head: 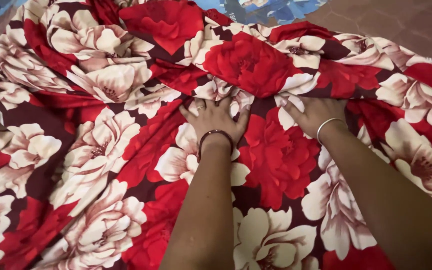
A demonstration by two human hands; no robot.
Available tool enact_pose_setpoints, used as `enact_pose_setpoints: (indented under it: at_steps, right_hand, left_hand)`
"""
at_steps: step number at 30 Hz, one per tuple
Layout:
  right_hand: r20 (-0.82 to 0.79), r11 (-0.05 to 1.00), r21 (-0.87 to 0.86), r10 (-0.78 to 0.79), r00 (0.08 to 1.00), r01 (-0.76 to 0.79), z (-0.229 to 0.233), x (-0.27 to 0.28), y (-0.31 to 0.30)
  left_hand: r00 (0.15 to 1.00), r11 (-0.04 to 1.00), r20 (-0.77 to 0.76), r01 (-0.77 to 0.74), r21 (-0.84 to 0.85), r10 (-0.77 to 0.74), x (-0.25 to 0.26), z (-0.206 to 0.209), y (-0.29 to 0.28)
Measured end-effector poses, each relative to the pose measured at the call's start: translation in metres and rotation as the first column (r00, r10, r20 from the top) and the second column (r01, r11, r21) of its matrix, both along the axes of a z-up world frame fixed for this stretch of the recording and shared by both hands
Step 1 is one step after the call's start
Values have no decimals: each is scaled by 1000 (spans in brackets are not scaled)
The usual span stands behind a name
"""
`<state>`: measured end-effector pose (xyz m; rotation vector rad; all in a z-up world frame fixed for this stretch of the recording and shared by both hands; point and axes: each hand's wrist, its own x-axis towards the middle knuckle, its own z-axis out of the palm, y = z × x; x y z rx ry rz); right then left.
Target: The person unfolds a red floral-patterned blanket on a mattress covered with plastic wrap. They smooth the fabric repeatedly with both hands, spreading it across the mattress surface.
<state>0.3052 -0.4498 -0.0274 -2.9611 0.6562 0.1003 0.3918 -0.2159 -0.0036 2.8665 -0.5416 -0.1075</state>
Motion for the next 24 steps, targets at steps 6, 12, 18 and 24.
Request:
enact_pose_setpoints:
  at_steps: [6,12,18,24]
  right_hand:
    - [53,998,-44,41,998,-38,-22,20,-31]
    - [83,1000,-11,-3,997,4,-16,38,-37]
    - [109,997,-61,43,993,-36,-25,58,-53]
    - [50,999,-46,-20,999,22,-11,66,-47]
  left_hand:
    - [1000,1000,-9,-10,25,10,15,1,-10]
    - [1000,998,-1,-13,69,14,36,-3,-20]
    - [1000,996,-23,-9,87,11,56,3,-29]
    - [1000,998,16,-10,55,10,66,1,-33]
